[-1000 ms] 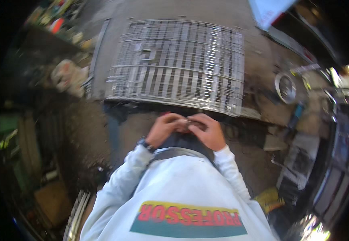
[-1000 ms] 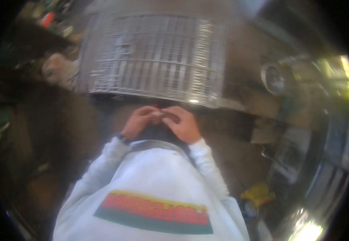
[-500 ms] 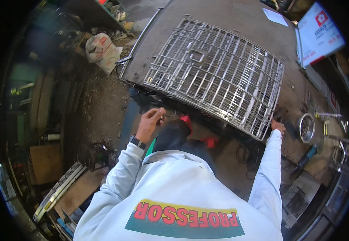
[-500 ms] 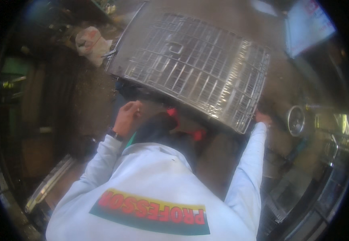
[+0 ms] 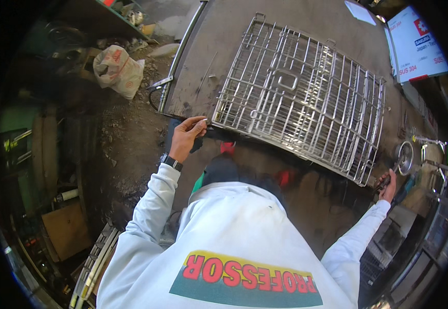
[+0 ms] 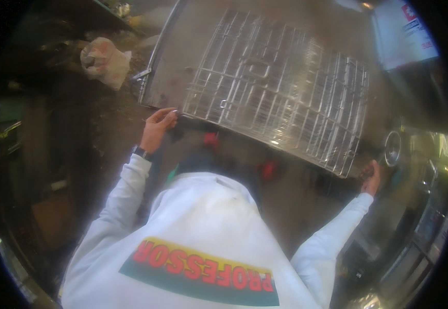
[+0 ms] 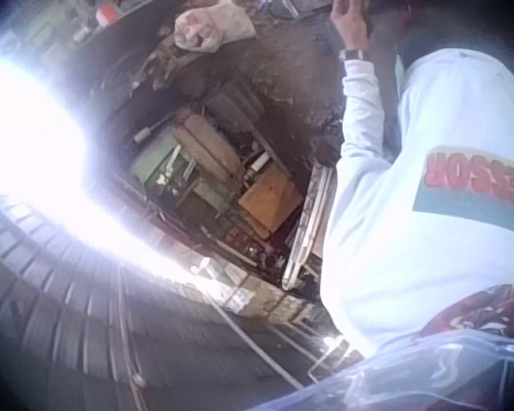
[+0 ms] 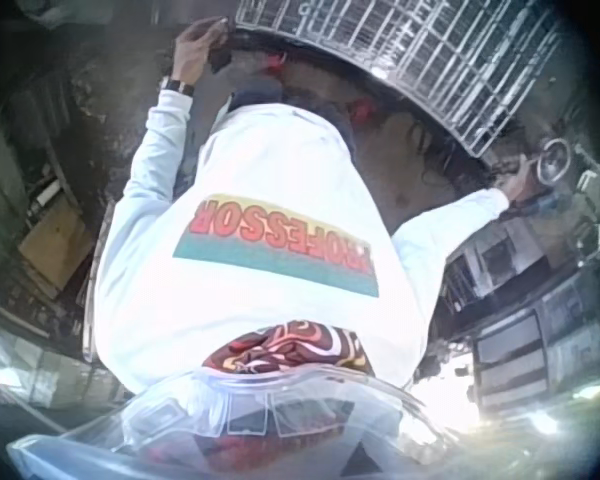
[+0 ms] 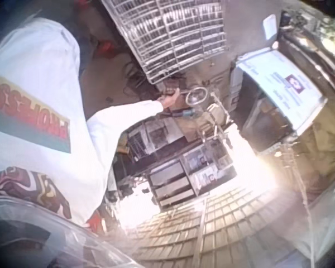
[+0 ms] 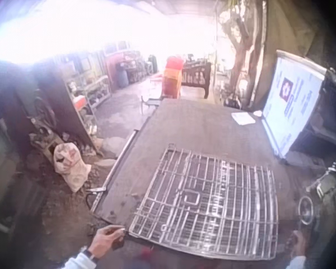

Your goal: The person assembles a metal wire cage by hand, using pliers to bend and secure the wire frame. They repeatedly adjust and tighten sections of the cage, ensuring the structure is stable.

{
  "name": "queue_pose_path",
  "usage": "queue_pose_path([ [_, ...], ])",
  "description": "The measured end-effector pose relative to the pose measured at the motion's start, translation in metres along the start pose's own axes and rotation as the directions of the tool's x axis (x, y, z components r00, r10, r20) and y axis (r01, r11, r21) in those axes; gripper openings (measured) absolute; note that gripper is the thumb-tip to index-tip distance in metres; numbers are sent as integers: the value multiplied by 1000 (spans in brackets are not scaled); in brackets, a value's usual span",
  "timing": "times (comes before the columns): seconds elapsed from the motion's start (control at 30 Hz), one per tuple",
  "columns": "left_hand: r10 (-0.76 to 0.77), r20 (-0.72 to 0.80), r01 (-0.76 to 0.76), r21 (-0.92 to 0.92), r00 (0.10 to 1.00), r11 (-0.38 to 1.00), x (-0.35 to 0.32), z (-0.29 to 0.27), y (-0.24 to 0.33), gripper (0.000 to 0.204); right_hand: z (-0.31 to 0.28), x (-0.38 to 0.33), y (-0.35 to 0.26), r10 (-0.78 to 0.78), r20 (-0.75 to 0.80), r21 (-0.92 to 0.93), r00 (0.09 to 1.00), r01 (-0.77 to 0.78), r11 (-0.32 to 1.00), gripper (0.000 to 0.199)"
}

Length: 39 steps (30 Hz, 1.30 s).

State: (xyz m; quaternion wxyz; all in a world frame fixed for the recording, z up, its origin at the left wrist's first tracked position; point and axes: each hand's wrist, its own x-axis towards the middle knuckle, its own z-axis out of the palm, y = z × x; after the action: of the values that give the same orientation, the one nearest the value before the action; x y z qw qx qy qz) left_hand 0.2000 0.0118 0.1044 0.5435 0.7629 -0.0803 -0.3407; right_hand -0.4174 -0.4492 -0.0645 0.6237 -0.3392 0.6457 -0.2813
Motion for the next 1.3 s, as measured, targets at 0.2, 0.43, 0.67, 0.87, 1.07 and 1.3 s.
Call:
queue_pose_path([
  [0.2, -73, 226, 23, 219, 971, 975, 27, -29, 21, 23, 89, -205, 18, 35, -216, 242, 976, 19, 970, 43],
  [0.43, -329, 393, 304, 126, 859, 944, 47, -27, 21, 24, 139, -333, 110, 246, -145, 418, 958, -166, 893, 54],
  [0.67, -62, 350, -38, 274, 935, 961, 38, -25, 10, 27, 164, -379, 233, 346, -233, 393, 909, -237, 888, 53],
  [0.87, -181, 311, 135, 165, 933, 977, 39, -27, 3, 19, 168, -366, 265, 435, -202, 482, 878, -297, 824, 46],
  [1.07, -408, 316, 466, -132, 857, 875, 43, -15, -8, 19, 187, -353, 221, 568, -90, 381, 818, -499, 778, 44],
  [1.3, -417, 355, 547, -549, 837, 632, 23, -4, -24, 17, 183, -322, 255, 464, -110, 427, 879, -380, 821, 36],
])
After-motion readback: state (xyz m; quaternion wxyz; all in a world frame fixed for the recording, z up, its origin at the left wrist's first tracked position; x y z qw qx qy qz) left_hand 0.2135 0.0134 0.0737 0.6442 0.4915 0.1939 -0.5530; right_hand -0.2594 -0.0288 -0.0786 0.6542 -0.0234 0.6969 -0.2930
